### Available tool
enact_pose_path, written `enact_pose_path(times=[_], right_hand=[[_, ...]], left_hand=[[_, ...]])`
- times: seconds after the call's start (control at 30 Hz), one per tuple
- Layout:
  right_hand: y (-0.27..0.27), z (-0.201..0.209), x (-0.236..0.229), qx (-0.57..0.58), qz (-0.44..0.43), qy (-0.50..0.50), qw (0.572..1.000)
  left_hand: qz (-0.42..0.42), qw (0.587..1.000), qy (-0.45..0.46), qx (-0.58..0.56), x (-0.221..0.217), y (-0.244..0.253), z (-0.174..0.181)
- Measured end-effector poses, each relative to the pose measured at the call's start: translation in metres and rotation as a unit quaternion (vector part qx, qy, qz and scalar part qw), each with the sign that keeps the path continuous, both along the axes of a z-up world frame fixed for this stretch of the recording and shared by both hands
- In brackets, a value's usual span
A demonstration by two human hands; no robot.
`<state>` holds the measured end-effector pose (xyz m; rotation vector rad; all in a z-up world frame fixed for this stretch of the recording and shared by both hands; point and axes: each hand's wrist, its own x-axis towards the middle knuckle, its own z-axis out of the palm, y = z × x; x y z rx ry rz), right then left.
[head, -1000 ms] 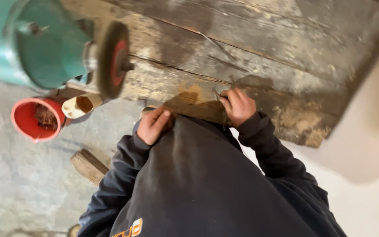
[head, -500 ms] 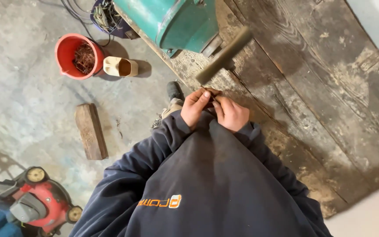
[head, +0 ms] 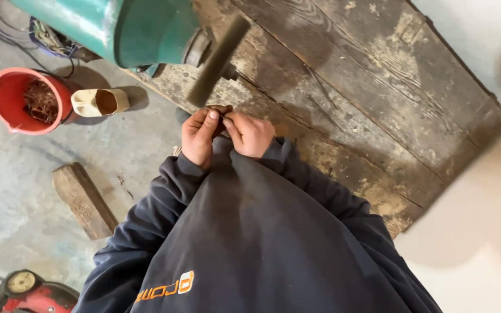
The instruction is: The person sharpens several metal nails one by one using a green bench grinder. They hold each nail against the spinning grinding wheel to shape the tip, then place the sharpened nails onto a white plastic chair. The person repeats this process for multiple nails throughout the video.
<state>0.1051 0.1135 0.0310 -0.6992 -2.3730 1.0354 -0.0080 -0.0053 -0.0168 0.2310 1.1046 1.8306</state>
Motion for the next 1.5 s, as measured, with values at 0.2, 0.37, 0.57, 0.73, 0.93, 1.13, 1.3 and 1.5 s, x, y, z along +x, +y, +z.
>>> enact_pose_path(times=[0.2, 0.37, 0.57, 0.73, 0.93, 1.13, 1.3, 1.5], right_hand=[[-0.002, -0.015, 0.000, -0.149, 0.030, 0.051, 0.987], [0.003, -0.031, 0.003, -0.230, 0.072, 0.045, 0.969], [0.014, -0.048, 0.010, -0.374, 0.106, 0.058, 0.919], [0.021, -0.087, 0.017, -0.656, 0.108, 0.080, 0.743], [0.063, -0.020, 0.055, -0.617, 0.155, -0.030, 0.771], [0.135, -0.039, 0.117, 0.129, -0.148, -0.116, 0.974], [0.151, -0.084, 0.121, 0.170, -0.095, -0.167, 0.966], [0.133, -0.064, 0.177, 0.136, -0.053, -0.262, 0.954]], left_hand=[[0.007, 0.999, 0.025, -0.047, 0.000, -0.010, -0.024], [0.028, 0.996, 0.046, -0.077, 0.000, 0.001, 0.007], [0.013, 0.998, 0.017, -0.062, -0.001, 0.011, 0.018], [-0.001, 0.997, 0.031, -0.074, -0.001, 0.003, 0.007], [-0.072, 0.993, 0.067, -0.063, 0.004, -0.009, 0.002], [-0.098, 0.992, 0.027, -0.069, 0.012, -0.018, -0.015], [-0.130, 0.984, 0.071, -0.097, 0.013, -0.012, -0.020], [-0.118, 0.986, 0.075, -0.090, 0.008, -0.026, -0.036]])
